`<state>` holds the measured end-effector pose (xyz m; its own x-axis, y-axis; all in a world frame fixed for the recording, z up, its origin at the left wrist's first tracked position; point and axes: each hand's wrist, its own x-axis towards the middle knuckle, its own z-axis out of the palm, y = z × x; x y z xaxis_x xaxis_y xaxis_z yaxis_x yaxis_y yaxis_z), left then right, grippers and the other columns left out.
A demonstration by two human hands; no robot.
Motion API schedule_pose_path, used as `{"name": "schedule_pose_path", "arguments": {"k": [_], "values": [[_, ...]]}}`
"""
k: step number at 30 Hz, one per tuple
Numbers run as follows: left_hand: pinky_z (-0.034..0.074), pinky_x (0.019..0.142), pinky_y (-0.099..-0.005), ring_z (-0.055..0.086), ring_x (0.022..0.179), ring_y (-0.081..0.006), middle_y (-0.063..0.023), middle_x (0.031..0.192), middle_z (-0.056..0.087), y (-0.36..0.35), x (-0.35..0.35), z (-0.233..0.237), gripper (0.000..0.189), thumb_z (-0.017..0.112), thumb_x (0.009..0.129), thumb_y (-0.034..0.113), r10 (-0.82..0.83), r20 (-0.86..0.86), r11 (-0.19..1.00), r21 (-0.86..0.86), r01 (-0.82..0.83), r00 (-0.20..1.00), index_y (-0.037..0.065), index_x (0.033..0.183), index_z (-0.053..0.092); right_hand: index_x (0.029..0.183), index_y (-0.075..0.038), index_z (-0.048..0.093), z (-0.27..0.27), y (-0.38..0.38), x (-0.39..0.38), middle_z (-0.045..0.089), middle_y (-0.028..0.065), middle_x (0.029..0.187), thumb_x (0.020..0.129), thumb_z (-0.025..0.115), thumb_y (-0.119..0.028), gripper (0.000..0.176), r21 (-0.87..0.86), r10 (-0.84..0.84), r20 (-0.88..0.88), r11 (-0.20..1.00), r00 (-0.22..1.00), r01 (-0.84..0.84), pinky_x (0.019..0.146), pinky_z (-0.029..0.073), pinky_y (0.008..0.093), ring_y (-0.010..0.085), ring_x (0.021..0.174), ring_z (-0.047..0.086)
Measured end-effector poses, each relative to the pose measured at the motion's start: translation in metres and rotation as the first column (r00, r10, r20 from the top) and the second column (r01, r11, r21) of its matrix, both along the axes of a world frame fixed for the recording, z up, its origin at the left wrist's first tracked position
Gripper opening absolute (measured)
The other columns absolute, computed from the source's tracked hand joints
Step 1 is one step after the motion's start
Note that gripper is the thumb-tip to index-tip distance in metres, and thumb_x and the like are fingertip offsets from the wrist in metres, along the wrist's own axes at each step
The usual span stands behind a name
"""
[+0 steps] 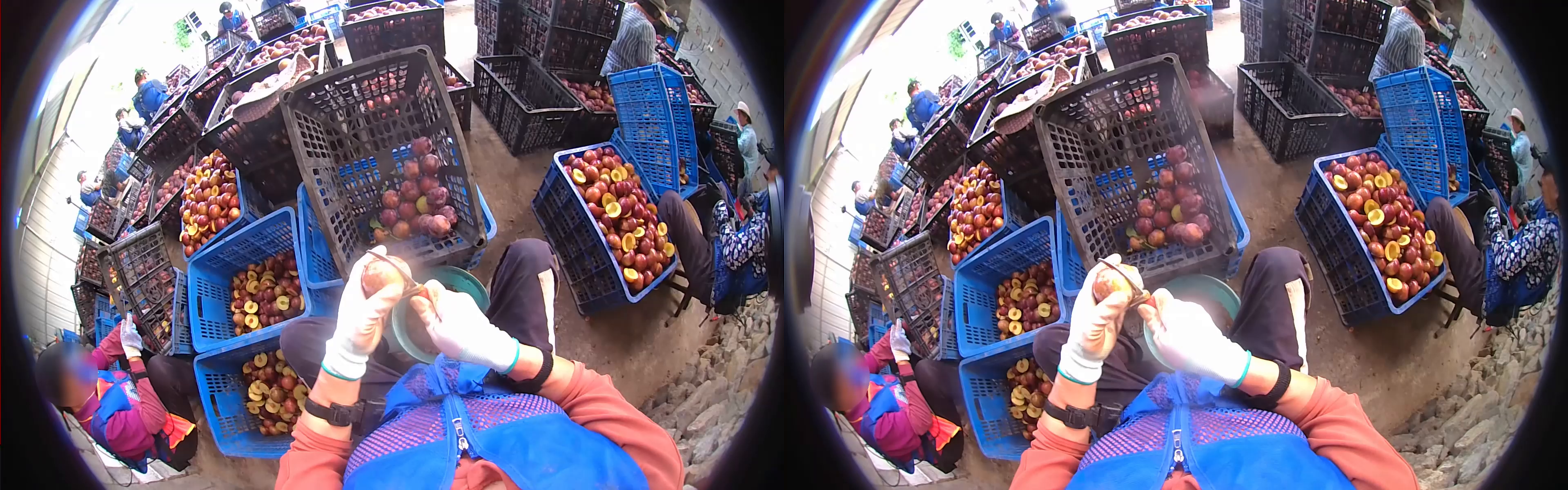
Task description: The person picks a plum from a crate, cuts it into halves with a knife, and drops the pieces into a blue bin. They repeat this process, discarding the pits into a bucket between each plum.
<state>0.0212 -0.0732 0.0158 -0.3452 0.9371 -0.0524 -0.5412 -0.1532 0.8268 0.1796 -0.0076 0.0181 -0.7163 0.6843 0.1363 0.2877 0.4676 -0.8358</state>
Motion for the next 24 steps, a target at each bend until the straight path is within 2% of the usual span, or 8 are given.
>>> {"name": "schedule_pose_path", "arguments": {"k": [3, 8, 11, 13, 15, 18, 21, 24], "values": [[0.05, 0.097, -0.0375, 0.062, 0.107, -0.0227, -0.0129, 0.113, 0.061, 0.011, 0.008, -0.006, 0.051, 0.071, 0.085, 0.006, -0.047, 0.36, 0.989, 0.145, -0.006, 0.932, 0.0, 0.13, 0.048, 0.095, -0.001, 0.052, -0.004, -0.007, -0.006, 0.059, 0.0216, 0.068, 0.1, 0.052, -0.024, 0.023, 0.018, -0.073, -0.055, 0.997, 0.996, 0.074, 0.056, 0.046, 0.0493, 0.0418, 0.063, 0.06], [0.051, 0.094, -0.0402, 0.062, 0.107, -0.0292, -0.0141, 0.11, 0.061, 0.011, -0.017, -0.011, 0.051, 0.072, 0.085, 0.009, -0.109, -0.135, 0.985, -0.146, 0.089, 0.985, -0.001, 0.129, 0.047, 0.101, 0.0, 0.055, -0.002, 0.022, 0.002, 0.061, 0.0228, 0.076, 0.099, 0.052, -0.022, 0.022, -0.024, 0.141, 0.042, 0.99, 0.989, -0.14, 0.06, 0.046, 0.0519, 0.043, 0.068, 0.061], [0.051, 0.095, -0.0426, 0.062, 0.108, -0.0307, -0.0151, 0.115, 0.06, 0.011, -0.003, 0.001, 0.054, 0.071, 0.085, 0.009, -0.052, 0.175, 0.995, 0.095, 0.036, 0.983, 0.001, 0.132, 0.046, 0.105, -0.001, 0.055, -0.006, 0.016, -0.004, 0.063, 0.0228, 0.079, 0.098, 0.053, -0.023, 0.023, 0.005, 0.081, -0.072, 0.997, 0.994, -0.081, 0.062, 0.048, 0.0513, 0.0437, 0.07, 0.062], [0.05, 0.099, -0.0471, 0.061, 0.113, -0.0342, -0.0159, 0.122, 0.059, 0.015, 0.012, -0.005, 0.058, 0.07, 0.084, 0.008, -0.086, 0.508, 0.978, 0.205, -0.023, 0.857, 0.003, 0.135, 0.045, 0.109, -0.003, 0.054, -0.01, -0.004, -0.01, 0.064, 0.0228, 0.08, 0.097, 0.055, -0.025, 0.025, -0.042, -0.042, -0.06, 0.998, 0.997, 0.039, 0.064, 0.05, 0.0498, 0.0427, 0.071, 0.063], [0.052, 0.097, -0.0452, 0.064, 0.107, -0.0327, -0.0154, 0.118, 0.061, 0.016, 0.002, 0.001, 0.057, 0.071, 0.081, 0.005, -0.131, 0.408, 0.985, 0.154, 0.073, 0.904, 0.002, 0.132, 0.047, 0.107, -0.003, 0.053, -0.007, 0.003, -0.009, 0.064, 0.0221, 0.078, 0.098, 0.055, -0.025, 0.023, -0.01, 0.007, -0.044, 1.0, 0.999, -0.008, 0.063, 0.05, 0.0494, 0.0417, 0.071, 0.064], [0.052, 0.097, -0.0424, 0.065, 0.105, -0.0292, -0.0154, 0.113, 0.062, 0.012, -0.026, 0.013, 0.062, 0.075, 0.072, -0.003, -0.162, -0.203, 0.985, -0.084, 0.148, 0.966, 0.0, 0.128, 0.048, 0.1, -0.003, 0.052, 0.014, 0.032, 0.001, 0.062, 0.021, 0.074, 0.099, 0.053, -0.029, 0.026, 0.017, 0.162, 0.141, 0.986, 0.977, -0.167, 0.061, 0.048, 0.0487, 0.0417, 0.069, 0.062], [0.052, 0.097, -0.0422, 0.064, 0.108, -0.0295, -0.0156, 0.115, 0.062, 0.013, -0.031, 0.016, 0.067, 0.077, 0.07, -0.003, -0.19, -0.164, 0.981, -0.067, 0.181, 0.968, 0.0, 0.13, 0.046, 0.104, -0.003, 0.053, 0.01, 0.04, 0.001, 0.063, 0.0225, 0.077, 0.1, 0.052, -0.03, 0.027, 0.025, 0.206, 0.102, 0.977, 0.973, -0.21, 0.062, 0.048, 0.0482, 0.0422, 0.071, 0.063], [0.051, 0.098, -0.046, 0.062, 0.111, -0.0339, -0.0175, 0.124, 0.059, 0.017, 0.004, 0.01, 0.073, 0.079, 0.075, 0.008, -0.11, 0.335, 0.98, 0.195, 0.045, 0.936, 0.001, 0.138, 0.042, 0.124, -0.003, 0.053, 0.001, 0.019, -0.006, 0.067, 0.0242, 0.088, 0.098, 0.055, -0.024, 0.034, 0.018, 0.108, -0.197, 0.994, 0.974, -0.107, 0.07, 0.052, 0.0471, 0.0433, 0.079, 0.065]]}}
